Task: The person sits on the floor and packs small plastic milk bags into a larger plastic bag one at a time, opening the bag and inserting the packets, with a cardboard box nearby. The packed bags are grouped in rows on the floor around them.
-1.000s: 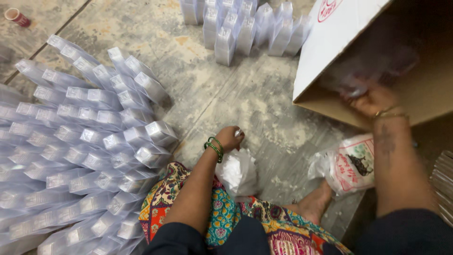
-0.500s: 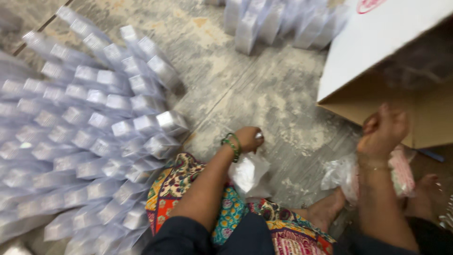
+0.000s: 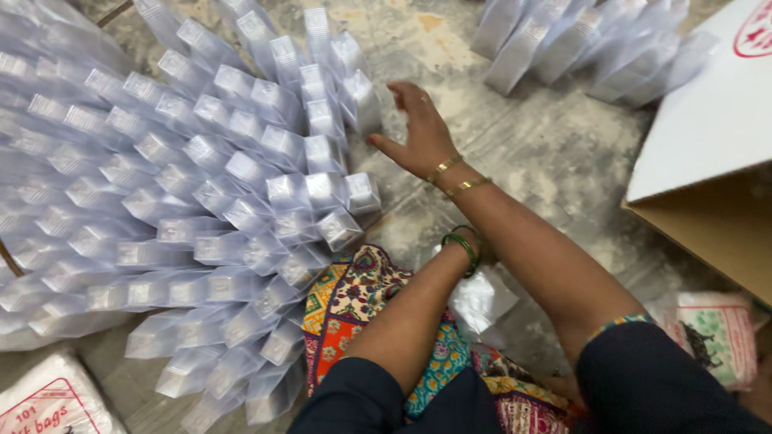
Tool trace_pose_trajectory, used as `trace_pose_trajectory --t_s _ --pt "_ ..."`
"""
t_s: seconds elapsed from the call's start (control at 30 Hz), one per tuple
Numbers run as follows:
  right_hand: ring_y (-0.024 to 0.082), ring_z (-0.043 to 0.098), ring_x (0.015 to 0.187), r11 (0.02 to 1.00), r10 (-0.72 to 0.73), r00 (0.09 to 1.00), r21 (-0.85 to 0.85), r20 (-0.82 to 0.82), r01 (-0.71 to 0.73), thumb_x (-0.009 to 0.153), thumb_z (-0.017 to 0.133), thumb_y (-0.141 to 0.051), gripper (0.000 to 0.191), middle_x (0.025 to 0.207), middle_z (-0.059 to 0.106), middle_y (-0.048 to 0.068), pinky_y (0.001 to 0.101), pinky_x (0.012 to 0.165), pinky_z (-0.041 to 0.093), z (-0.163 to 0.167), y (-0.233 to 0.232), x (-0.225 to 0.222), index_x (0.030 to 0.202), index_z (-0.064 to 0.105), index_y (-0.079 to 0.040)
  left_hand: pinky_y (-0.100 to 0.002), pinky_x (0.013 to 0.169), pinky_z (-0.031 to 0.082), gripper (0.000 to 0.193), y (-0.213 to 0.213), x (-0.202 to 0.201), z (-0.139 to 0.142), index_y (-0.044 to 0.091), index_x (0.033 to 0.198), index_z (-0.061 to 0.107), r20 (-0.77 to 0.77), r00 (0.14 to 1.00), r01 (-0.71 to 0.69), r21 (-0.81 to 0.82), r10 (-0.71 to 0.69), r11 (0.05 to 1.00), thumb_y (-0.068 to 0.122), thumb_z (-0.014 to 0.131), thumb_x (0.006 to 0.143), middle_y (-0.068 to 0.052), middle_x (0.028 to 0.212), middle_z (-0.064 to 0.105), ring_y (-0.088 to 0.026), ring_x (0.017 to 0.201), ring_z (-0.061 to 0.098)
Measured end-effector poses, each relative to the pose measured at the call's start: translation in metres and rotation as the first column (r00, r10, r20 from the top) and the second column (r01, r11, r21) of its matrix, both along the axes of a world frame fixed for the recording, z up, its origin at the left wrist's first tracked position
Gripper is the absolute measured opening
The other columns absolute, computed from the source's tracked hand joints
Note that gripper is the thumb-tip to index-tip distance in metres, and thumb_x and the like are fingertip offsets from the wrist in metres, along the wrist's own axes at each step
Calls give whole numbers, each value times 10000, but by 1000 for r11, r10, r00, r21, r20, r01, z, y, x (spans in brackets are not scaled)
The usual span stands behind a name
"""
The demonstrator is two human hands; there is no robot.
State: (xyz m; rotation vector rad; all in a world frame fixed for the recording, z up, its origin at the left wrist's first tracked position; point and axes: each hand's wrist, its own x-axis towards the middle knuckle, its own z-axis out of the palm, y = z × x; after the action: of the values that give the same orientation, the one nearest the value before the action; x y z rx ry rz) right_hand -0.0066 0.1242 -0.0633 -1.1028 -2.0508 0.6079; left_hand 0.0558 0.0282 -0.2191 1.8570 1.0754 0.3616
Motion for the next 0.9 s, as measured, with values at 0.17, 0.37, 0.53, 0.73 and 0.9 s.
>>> trace_pose_trajectory --t_s 0.17,0.37,0.53,0.73,0.9 --pt "416 546 1190 1000 -20 989 3 145 20 744 915 -263 851 1296 551 220 479 970 491 -2 43 -54 1414 407 -137 -453 870 561 413 8 -1 14 24 1227 654 38 999 -30 -50 32 998 271 596 902 -189 978 765 -309 910 754" --pt "370 611 1199 975 173 973 -166 154 -147 855 821 -167 655 1303 620 159 455 1009 508 -12 47 -39 1412 477 -195 -443 870 566 410 10 -5 42 38 1227 660 66 998 20 -122 -12 992 289 586 910 -175 938 779 -300 881 772" --pt "353 618 1211 922 355 912 -239 204 -305 830 800 -137 650 1369 613 134 444 1019 518 9 16 38 1413 515 -186 -434 871 569 409 -3 -6 57 50 1227 665 51 975 222 -288 -216 932 303 578 918 -163 906 791 -294 856 786" --pt "295 533 1285 861 333 941 -425 62 -277 777 847 -214 895 1477 491 123 416 1055 450 6 -25 121 1528 363 -151 -434 889 538 411 -18 8 44 33 1159 683 -26 954 291 -154 -299 944 352 621 908 -135 831 794 -292 883 757" --pt "218 520 1227 928 -299 842 -341 -448 148 1160 693 -280 452 1314 516 84 408 1156 448 -30 5 207 1503 485 -73 -421 876 558 348 -23 9 29 25 1017 730 -62 951 287 -176 -301 942 336 619 907 -112 794 779 -299 889 758"
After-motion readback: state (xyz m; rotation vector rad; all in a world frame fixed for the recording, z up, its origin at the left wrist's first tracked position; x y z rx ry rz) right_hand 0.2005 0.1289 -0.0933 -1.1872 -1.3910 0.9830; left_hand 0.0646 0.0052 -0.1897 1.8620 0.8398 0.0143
